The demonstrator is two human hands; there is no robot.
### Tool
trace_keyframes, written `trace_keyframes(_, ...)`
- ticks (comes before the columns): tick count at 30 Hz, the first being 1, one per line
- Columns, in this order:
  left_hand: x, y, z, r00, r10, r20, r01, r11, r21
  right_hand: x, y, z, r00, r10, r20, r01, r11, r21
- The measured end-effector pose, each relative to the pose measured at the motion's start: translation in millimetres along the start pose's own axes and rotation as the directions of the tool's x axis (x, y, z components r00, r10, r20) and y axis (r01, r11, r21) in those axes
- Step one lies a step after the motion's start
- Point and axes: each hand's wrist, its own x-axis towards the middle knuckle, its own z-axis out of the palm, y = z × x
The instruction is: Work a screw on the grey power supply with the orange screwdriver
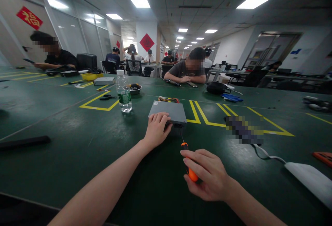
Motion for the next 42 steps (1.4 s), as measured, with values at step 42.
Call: trace_keyframes(42, 0.0, -1.1, 0.8, 1.0, -0.006, -0.003, 0.006, 1.0, -0.013, -6.2, 3.0, -0.4, 0.997, 0.047, 0.062, -0.047, 0.999, -0.013)
